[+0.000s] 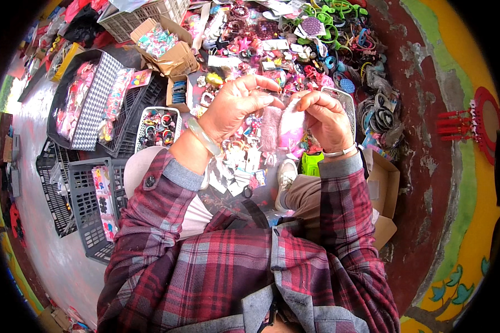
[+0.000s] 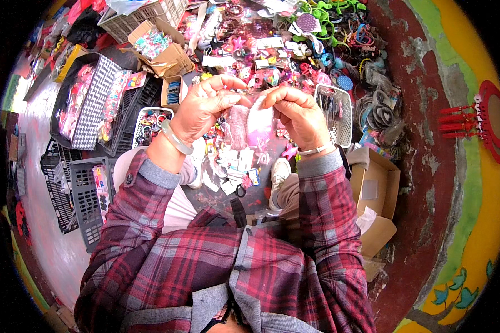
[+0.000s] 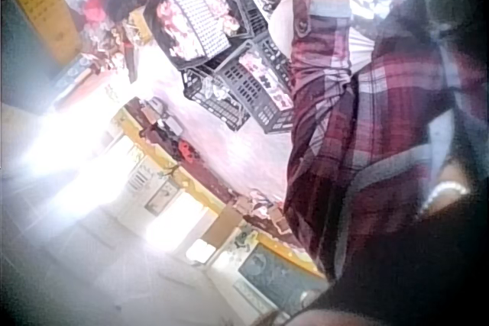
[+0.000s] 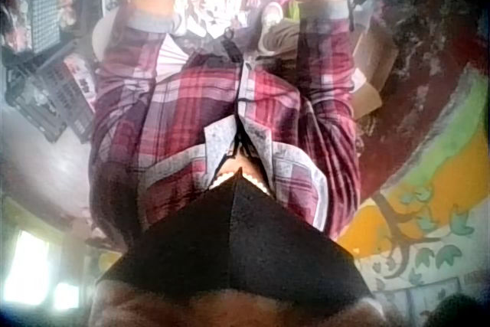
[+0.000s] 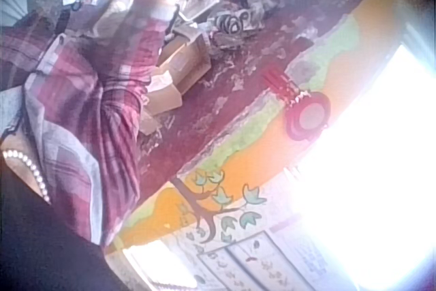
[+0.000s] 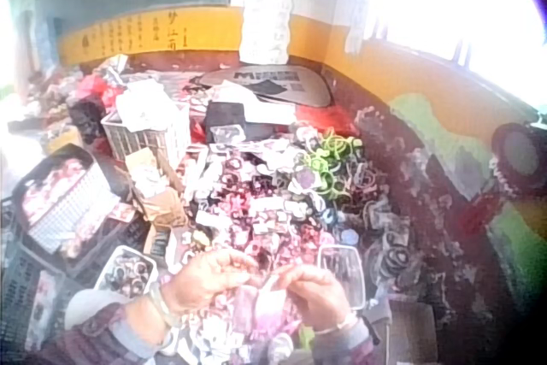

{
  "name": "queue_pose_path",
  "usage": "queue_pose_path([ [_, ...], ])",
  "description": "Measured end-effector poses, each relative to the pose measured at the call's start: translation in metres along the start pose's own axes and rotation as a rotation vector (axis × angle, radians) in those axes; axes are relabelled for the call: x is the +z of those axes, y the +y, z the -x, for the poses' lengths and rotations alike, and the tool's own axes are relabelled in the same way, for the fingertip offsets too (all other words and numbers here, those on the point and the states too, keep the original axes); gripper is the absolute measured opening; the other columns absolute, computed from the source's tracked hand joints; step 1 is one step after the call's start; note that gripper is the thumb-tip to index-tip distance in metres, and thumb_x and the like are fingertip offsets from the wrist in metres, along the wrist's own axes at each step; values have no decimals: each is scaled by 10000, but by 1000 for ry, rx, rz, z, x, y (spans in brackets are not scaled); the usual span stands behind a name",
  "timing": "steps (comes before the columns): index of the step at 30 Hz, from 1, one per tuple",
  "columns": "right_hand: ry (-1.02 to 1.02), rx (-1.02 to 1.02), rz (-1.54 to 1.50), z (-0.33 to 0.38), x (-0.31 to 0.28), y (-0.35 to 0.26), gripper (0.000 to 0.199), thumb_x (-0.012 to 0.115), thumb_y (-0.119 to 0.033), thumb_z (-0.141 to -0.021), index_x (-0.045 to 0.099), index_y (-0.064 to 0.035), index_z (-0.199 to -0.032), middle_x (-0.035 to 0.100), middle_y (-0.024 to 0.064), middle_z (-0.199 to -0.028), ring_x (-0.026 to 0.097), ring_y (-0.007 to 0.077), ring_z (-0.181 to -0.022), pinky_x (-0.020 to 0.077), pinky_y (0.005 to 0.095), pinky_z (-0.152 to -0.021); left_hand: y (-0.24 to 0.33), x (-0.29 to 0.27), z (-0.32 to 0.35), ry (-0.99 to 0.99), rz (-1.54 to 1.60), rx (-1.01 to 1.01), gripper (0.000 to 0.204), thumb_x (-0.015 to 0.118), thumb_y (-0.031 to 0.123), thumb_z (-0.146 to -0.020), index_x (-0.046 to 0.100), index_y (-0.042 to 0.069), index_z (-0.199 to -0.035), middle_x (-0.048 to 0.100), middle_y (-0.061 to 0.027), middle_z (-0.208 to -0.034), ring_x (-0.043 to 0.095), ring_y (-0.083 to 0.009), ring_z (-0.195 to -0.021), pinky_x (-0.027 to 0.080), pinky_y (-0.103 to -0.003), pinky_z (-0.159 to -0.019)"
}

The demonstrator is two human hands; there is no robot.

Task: The person sits on the floor and sorts through a large pile of hair accessories, picking up hair ties and small packaged items. They wipe them with a white cloth and place them into a white plastic basket.

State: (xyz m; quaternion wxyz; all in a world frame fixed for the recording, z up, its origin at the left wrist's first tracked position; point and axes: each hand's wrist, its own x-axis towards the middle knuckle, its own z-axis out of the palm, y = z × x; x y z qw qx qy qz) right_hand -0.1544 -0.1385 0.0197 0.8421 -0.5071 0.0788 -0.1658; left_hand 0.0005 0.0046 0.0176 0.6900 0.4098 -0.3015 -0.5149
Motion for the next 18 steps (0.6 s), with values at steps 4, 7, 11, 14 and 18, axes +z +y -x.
queue_pose_path([
  [4, -8, 8, -9, -1, -1, -1, 150, 438, -12, -864, 587, -2, -852, 602, 112, -962, 571, 168, -878, 448, 267, -785, 0, 0, -1, 2, -84, 40, 197, 555, 82, -834, 553, 3, -1014, 632, -100, -916, 585, -115, -830, 443, -218, -716],
  [7, 11, 19, -30, -1, 1, -2, 143, 441, -27, -860, 568, 2, -917, 594, 142, -1008, 574, 195, -915, 451, 286, -803, 4, 2, 1, 16, -189, 30, 185, 531, 104, -850, 560, 7, -1005, 639, -95, -914, 573, -84, -802, 410, -192, -658],
  [11, -8, -44, -110, -3, -5, -11, 202, 453, -81, -859, 521, 4, -1030, 577, 168, -1057, 572, 231, -969, 455, 312, -819, 7, -4, 2, 59, -224, 47, 181, 522, 117, -855, 565, 6, -991, 643, -93, -911, 565, -68, -780, 390, -178, -632],
  [14, 191, -26, -35, -5, -6, -18, 323, 492, -183, -870, 489, -13, -1145, 571, 143, -1081, 565, 218, -983, 446, 331, -828, 6, -7, 0, 75, -204, 153, 168, 517, 114, -859, 567, 8, -980, 644, -93, -916, 546, -47, -735, 381, -165, -594],
  [18, 165, -9, 95, -6, 1, -2, 379, 575, -198, -835, 493, -33, -1166, 577, 87, -1080, 553, 155, -954, 433, 292, -810, 5, -3, 1, 59, -297, 150, 166, 511, 123, -867, 568, 14, -978, 646, -81, -916, 505, -22, -676, 372, -160, -576],
])
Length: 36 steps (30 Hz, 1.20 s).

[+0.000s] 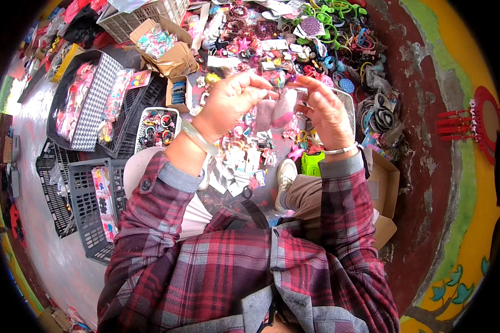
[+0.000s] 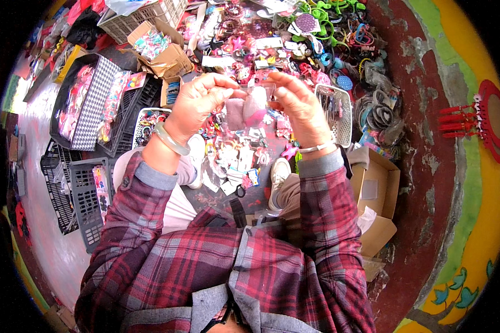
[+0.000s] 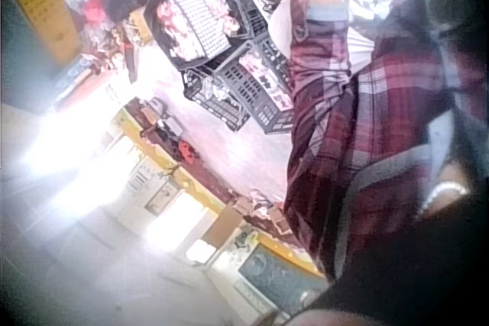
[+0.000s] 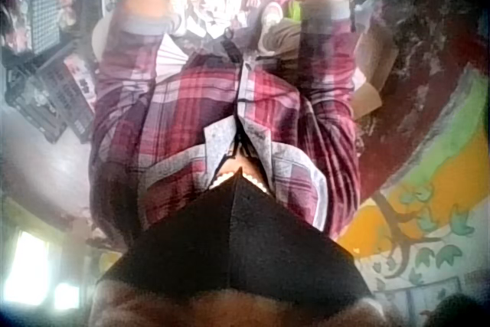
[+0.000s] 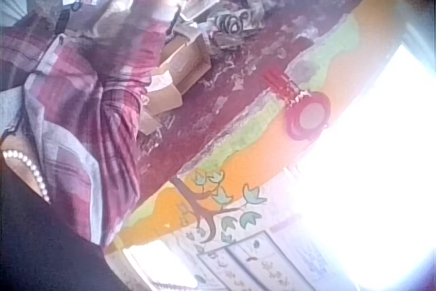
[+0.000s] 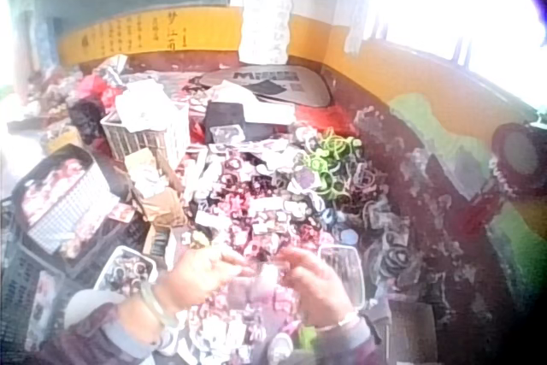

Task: The person sits on the floor and sorts through a large pile of hair accessories, picking up hair ties and small packaged items. They wipe them with a white cloth and place them into a white plastic basket.

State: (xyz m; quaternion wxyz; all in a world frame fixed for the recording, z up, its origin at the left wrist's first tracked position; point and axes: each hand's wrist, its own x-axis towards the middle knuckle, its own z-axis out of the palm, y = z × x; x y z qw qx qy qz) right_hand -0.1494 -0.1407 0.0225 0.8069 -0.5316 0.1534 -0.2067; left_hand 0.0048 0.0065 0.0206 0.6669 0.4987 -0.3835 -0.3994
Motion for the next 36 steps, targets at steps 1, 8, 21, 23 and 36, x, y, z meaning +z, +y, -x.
queue_pose_path([
  [1, -20, 18, 33, 0, 1, 5, 378, 596, -193, -823, 506, -35, -1155, 582, 74, -1070, 547, 139, -947, 428, 280, -804, -1, 2, 0, -10, -31, -5, 167, 510, 127, -869, 569, 16, -979, 647, -77, -915, 493, -17, -662, 370, -159, -574],
  [8, 123, 52, 49, 3, 3, 8, 171, 662, -122, -766, 658, 9, -876, 647, 62, -796, 586, 119, -726, 451, 238, -692, 0, 6, 3, -75, -11, -28, 169, 483, 133, -885, 572, 33, -988, 649, -59, -917, 477, -2, -661, 351, -158, -566],
  [21, 152, -9, 73, 7, 5, 4, 116, 675, -101, -746, 659, 1, -799, 635, 43, -751, 566, 104, -712, 427, 233, -695, 0, 0, 0, -111, 73, -49, 218, 448, 145, -902, 550, -24, -995, 621, -144, -956, 590, -182, -928, 427, -288, -853],
  [23, 190, -32, 74, 7, 5, 1, 104, 669, -90, -748, 658, 1, -795, 633, 41, -748, 564, 101, -712, 425, 230, -697, -1, -5, -1, -87, 78, -53, 221, 453, 151, -905, 550, -23, -1001, 621, -140, -960, 590, -178, -923, 428, -291, -856],
  [36, 36, -197, 603, 11, 21, 10, 78, 651, -77, -773, 663, -5, -802, 598, 11, -689, 544, 58, -611, 425, 181, -508, -16, 5, -1, -162, -564, 177, 148, 664, 116, -743, 652, 22, -856, 613, -84, -854, 584, -179, -814, 454, -282, -740],
])
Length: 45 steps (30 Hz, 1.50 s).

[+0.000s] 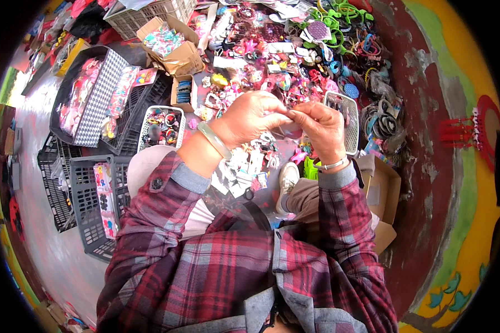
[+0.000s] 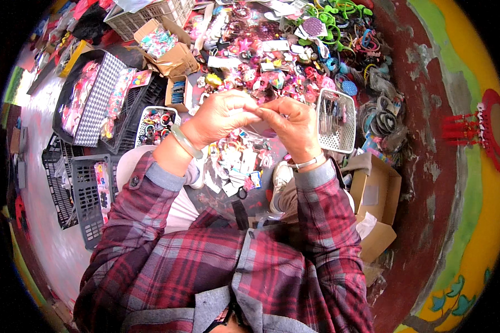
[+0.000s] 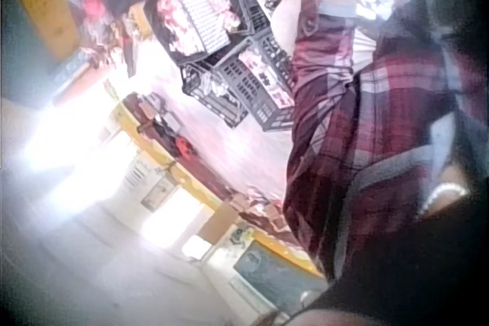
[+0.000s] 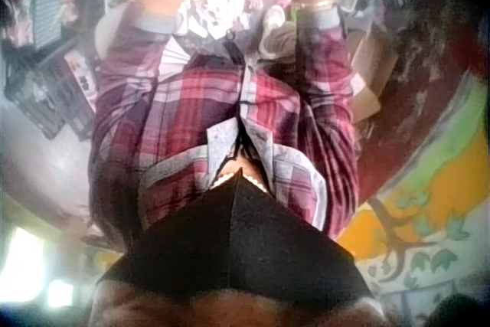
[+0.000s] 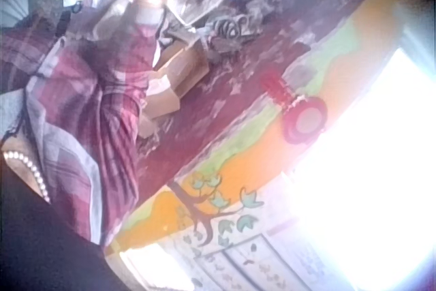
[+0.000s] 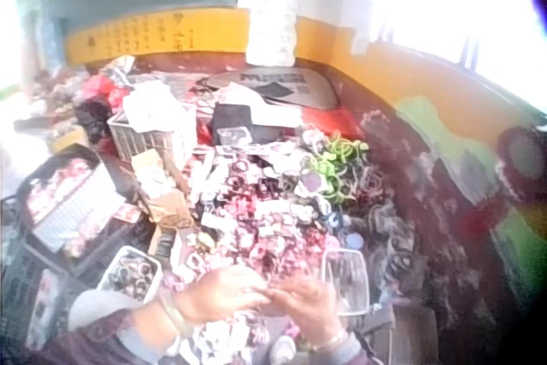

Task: The person sits on the floor and sorts through a large pile of hair accessories, picking up hair ties and small packaged items. They wipe them with a white cloth and place them into a white plastic basket.

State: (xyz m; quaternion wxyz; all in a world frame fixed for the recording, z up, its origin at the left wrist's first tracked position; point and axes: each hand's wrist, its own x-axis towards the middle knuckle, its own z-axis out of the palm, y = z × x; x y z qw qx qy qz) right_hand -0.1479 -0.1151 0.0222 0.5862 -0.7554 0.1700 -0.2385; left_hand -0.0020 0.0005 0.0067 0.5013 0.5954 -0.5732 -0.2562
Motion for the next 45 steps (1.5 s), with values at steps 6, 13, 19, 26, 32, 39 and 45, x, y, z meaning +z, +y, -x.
queue_pose_path([
  [6, -56, 22, -125, -2, -11, 1, 75, 618, -43, -788, 653, 17, -816, 613, 42, -749, 558, 82, -656, 434, 202, -581, 3, -6, 4, -25, 64, -40, 115, 613, 108, -797, 655, 2, -816, 625, -77, -775, 588, -145, -726, 455, -266, -649],
  [13, 91, 46, -126, -2, -24, -2, 62, 645, -49, -768, 661, -5, -809, 613, -4, -723, 517, 50, -651, 389, 183, -589, 8, -15, 6, -7, 135, -83, 140, 572, 114, -834, 640, -8, -831, 614, -45, -733, 557, -101, -662, 432, -240, -603],
  [19, 101, 37, -303, -3, -23, 1, 67, 642, -59, -772, 663, -7, -808, 629, 24, -750, 541, 78, -693, 414, 214, -658, 19, -18, 9, 37, 106, -51, 140, 562, 118, -845, 633, -2, -837, 617, -42, -744, 552, -87, -675, 433, -232, -611],
  [26, 55, 86, -513, 1, -25, 3, 116, 630, -96, -793, 654, 9, -837, 638, 58, -795, 557, 103, -740, 426, 247, -716, 23, -17, 12, 47, 293, -58, 144, 538, 108, -863, 610, -4, -810, 625, -48, -777, 576, -103, -754, 456, -244, -693],
  [32, 26, 209, -470, -2, -19, 0, 191, 601, -163, -828, 649, 20, -856, 625, 35, -751, 551, 93, -708, 422, 228, -671, 14, -17, 6, 79, 487, -89, 265, 482, 195, -903, 617, 1, -784, 614, -43, -757, 565, -110, -757, 433, -261, -729],
  [39, 49, 299, -388, -3, -19, -5, 206, 590, -181, -833, 650, 17, -842, 594, 13, -669, 522, 74, -595, 409, 211, -554, 8, -15, 3, 113, 477, -114, 258, 477, 194, -903, 617, 2, -802, 610, -39, -769, 562, -106, -759, 434, -257, -732],
  [45, 147, 238, -106, -5, -21, -8, 146, 589, -117, -797, 640, 17, -768, 573, 9, -646, 506, 78, -583, 396, 208, -550, -5, -11, 1, 131, 475, -136, 200, 525, 167, -877, 616, -8, -843, 634, -70, -813, 587, -121, -783, 455, -260, -733],
])
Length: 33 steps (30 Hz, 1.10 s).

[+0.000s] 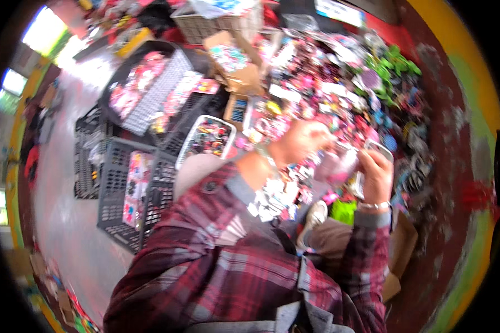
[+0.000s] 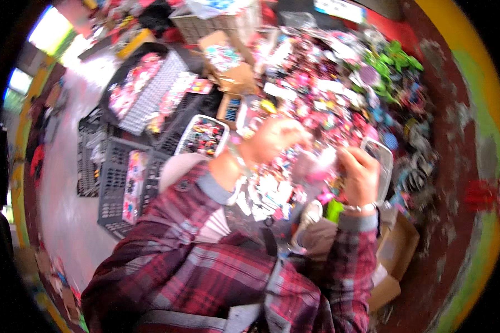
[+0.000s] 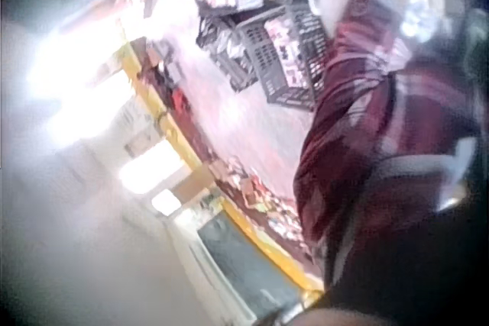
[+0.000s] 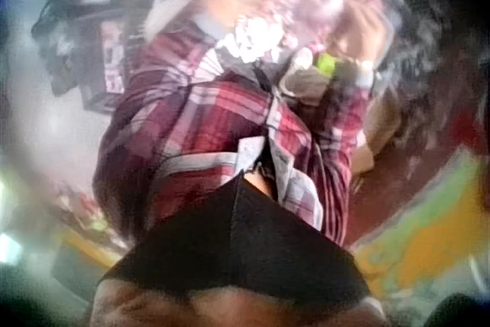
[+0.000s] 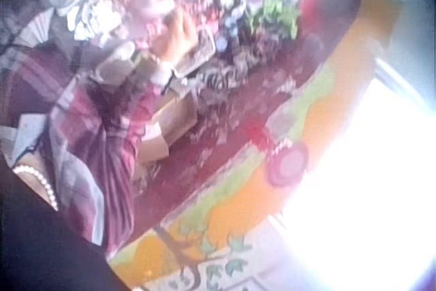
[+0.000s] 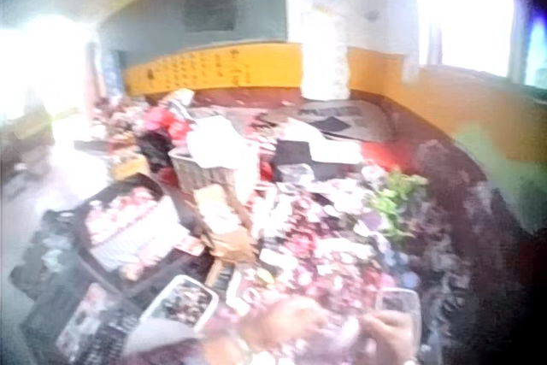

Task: The person sits on the floor and sorts through a large pile of hair accessories, picking up hair ties and small packaged items. They wipe them with a white cloth and place them into a white plastic basket.

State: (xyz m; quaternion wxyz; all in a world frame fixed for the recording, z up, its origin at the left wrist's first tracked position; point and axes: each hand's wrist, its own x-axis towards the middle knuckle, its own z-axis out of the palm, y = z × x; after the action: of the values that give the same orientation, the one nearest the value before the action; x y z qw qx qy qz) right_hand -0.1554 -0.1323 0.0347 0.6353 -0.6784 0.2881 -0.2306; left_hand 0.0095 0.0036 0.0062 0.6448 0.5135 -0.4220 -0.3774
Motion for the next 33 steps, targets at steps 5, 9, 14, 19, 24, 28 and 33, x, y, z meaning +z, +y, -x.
queue_pose_path([
  [5, -144, -121, 40, -1, 3, 6, 93, 616, -87, -801, 640, 2, -811, 576, -18, -680, 493, 61, -609, 378, 188, -555, 1, 1, 2, -54, 11, -44, 214, 596, 180, -831, 587, 1, -947, 630, -64, -851, 593, -120, -780, 479, -276, -682],
  [9, -186, -173, 207, 6, 27, 1, 79, 600, -54, -804, 633, 18, -794, 542, -29, -654, 472, 53, -611, 367, 195, -556, -7, 1, 12, -78, -497, 35, 226, 634, 260, -766, 639, 35, -787, 614, -124, -683, 602, -182, -633, 455, -304, -582],
  [14, -134, -190, -91, 4, 27, 3, 78, 602, -61, -800, 634, 9, -793, 570, -9, -663, 472, 57, -595, 368, 192, -558, 26, -4, 22, -95, -407, 20, 246, 622, 276, -761, 633, 33, -730, 594, -132, -636, 578, -185, -566, 429, -318, -547],
  [19, -189, -181, -196, -1, 34, 7, 123, 627, -103, -800, 627, 12, -841, 586, -1, -714, 487, 68, -649, 377, 204, -613, 48, -18, 43, -80, -502, 87, 223, 567, 234, -789, 614, 20, -748, 583, -150, -645, 567, -286, -583, 422, -359, -554],
  [24, -224, -122, -250, 1, 61, 4, 198, 583, -177, -844, 634, 9, -888, 589, -4, -726, 487, 68, -642, 376, 205, -596, 59, -35, 62, -8, -624, 165, 190, 522, 181, -787, 598, 15, -736, 572, -174, -655, 565, -310, -593, 425, -387, -564],
  [28, -213, -75, -232, 4, 84, -8, 334, 497, -299, -894, 616, 1, -981, 624, 40, -784, 562, 108, -674, 424, 226, -607, 74, -74, 82, 128, -488, -60, 205, 509, 185, -826, 623, 15, -811, 610, -132, -709, 604, -215, -612, 481, -331, -568],
  [33, -186, 52, -119, -10, 76, 16, 336, 496, -321, -890, 619, -12, -940, 638, 55, -769, 593, 132, -659, 447, 241, -597, 56, -166, 121, 543, 61, -112, 233, 515, 181, -863, 595, -28, -928, 600, -103, -826, 609, -174, -668, 535, -268, -589],
])
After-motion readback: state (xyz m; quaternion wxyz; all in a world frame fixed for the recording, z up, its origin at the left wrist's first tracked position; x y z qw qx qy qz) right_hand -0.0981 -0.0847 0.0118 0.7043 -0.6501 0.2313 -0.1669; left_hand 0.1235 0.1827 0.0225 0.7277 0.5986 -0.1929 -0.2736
